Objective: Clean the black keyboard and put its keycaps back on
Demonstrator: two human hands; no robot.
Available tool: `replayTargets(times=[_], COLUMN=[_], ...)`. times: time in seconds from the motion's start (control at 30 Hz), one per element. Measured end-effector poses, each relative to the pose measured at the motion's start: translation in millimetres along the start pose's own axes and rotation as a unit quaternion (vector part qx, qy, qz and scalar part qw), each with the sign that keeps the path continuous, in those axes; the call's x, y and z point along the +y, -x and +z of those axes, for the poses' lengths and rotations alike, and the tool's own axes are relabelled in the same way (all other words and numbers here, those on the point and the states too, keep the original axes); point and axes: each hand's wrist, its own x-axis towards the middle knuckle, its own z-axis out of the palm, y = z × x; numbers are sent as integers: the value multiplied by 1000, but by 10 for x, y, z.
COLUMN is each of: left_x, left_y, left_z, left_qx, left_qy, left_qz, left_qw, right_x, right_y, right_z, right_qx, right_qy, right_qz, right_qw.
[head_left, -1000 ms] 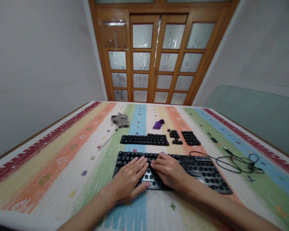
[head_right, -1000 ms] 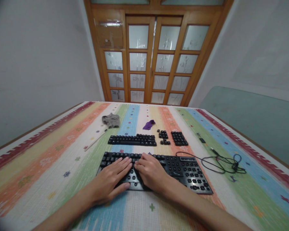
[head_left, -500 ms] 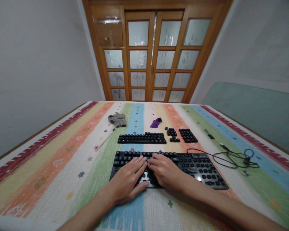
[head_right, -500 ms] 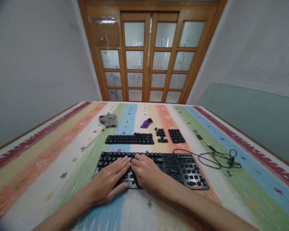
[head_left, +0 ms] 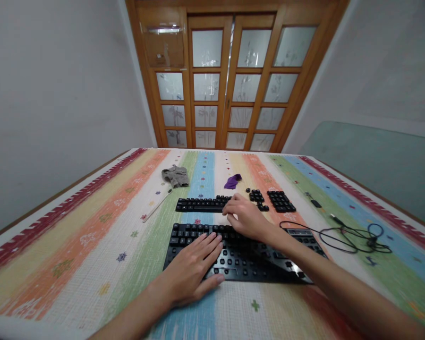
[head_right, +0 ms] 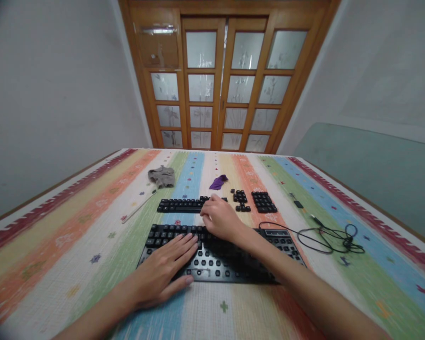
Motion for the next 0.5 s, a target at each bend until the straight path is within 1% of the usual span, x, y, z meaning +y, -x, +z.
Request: replayTargets(times=[0.07,0.13,0.2,0.27,0.4,0.5], left_x=[0,6,16,26,34,27], left_y=[2,2,0,-3,-9,-13], left_z=[0,-4,-13,-24,-38,-39], left_qx=[-6,-14,-24,-26,-23,-33], left_qy=[4,7,11,17,29,35], left_qz=[-3,-9,-15,-18,-23,-23], left_qw=[1000,1000,1000,999,999,999], right_x=[215,391,523,621,750,794], right_y=[-174,-326,-445,-528,-612,-639], right_z=[20,65,122,182,284,334], right_qx=[-11,-43,-72,-88,-103,-114], right_qy=[7,-2,-6,-5,-12,-26], right_qz=[38,81,120,146,163,166], right_qw=[999,996,990,985,981,979])
